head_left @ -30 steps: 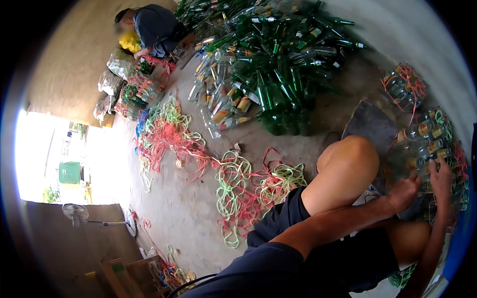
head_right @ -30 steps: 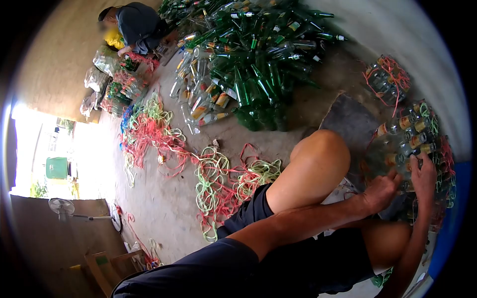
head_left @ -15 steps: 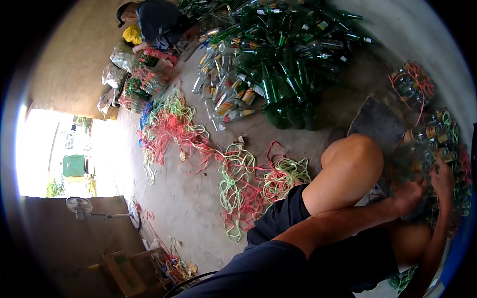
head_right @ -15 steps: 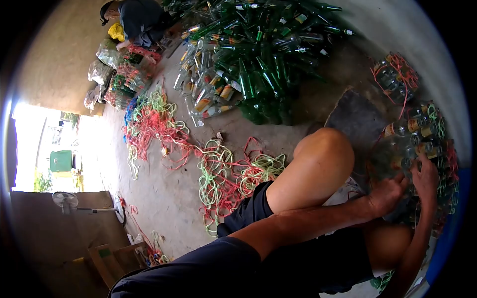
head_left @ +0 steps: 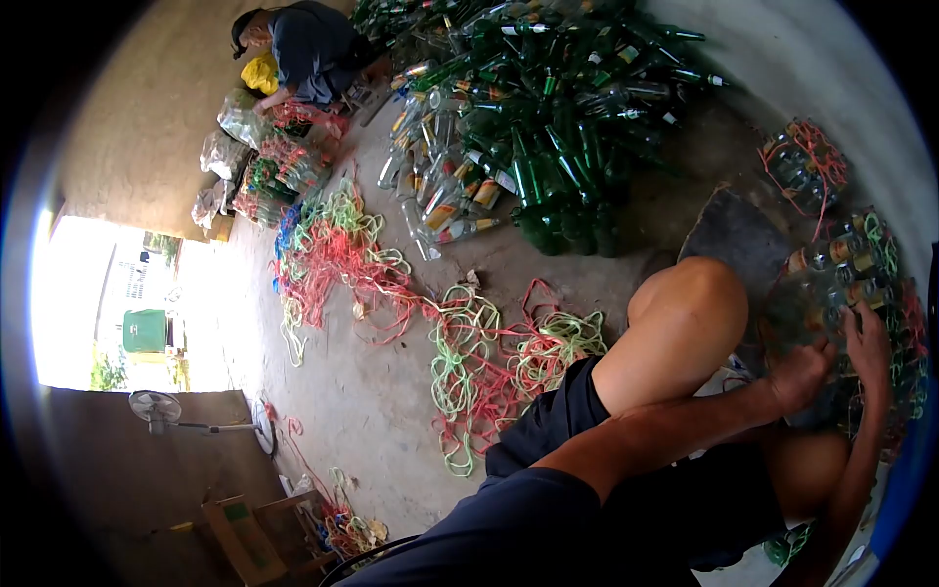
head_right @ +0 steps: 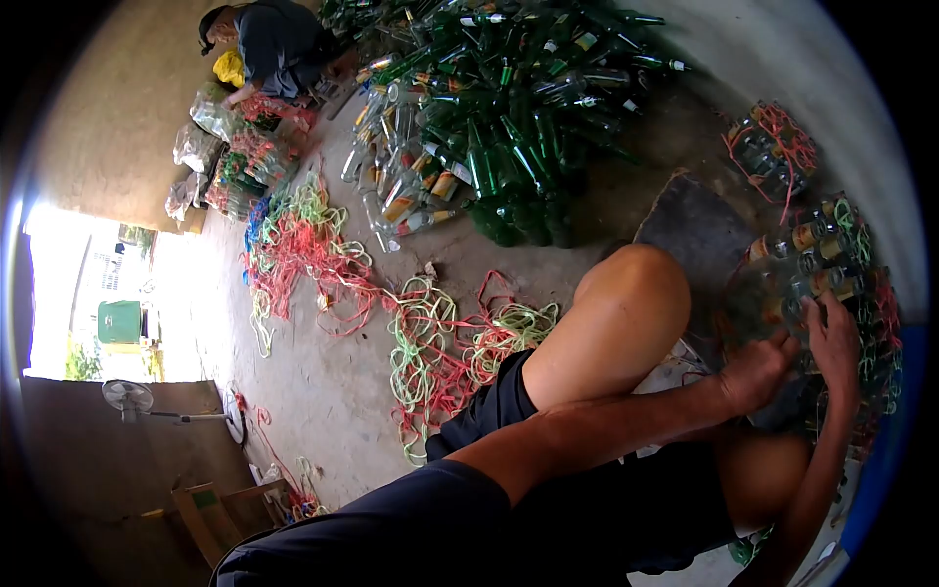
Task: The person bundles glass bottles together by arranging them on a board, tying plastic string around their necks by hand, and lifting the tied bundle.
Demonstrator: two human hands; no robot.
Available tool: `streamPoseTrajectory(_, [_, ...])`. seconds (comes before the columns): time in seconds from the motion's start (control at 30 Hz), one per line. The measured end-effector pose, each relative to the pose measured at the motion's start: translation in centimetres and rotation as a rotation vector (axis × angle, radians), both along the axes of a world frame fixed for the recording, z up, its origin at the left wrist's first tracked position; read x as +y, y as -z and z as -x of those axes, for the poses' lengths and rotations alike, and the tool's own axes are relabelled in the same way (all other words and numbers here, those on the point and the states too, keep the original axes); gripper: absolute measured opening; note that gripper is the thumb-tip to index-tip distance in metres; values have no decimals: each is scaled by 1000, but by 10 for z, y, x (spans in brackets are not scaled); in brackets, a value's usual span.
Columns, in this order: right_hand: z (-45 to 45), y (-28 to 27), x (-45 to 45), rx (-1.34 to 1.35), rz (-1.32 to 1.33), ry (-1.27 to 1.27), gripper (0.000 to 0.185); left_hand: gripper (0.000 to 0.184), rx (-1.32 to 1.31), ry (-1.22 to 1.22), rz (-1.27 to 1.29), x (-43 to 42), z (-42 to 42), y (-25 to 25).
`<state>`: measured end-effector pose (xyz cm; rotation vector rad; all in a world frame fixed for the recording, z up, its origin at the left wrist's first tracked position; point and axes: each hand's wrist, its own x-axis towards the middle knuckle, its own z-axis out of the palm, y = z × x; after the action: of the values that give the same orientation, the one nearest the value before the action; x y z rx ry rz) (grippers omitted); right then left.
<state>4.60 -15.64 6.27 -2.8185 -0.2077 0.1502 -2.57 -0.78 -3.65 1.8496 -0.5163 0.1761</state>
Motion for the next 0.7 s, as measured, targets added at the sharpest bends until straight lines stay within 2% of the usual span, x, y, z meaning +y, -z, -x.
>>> streamPoseTrajectory(0.13, [-1, 12, -7, 8, -81, -14, 25, 32, 15, -1, -37, -1, 0, 1])
streamPoseTrajectory(0.43, [-6, 9, -11, 92, -25, -31, 27, 30, -6, -5, -13, 2, 0, -2])
streamPoseTrajectory(0.63, [1, 5, -9, 110, -87, 11, 39, 30, 5, 2, -18, 4, -1, -1])
streamPoseTrajectory(0.7, [11, -3, -8, 41, -59, 45, 41, 30, 4, 4, -4, 2, -1, 1])
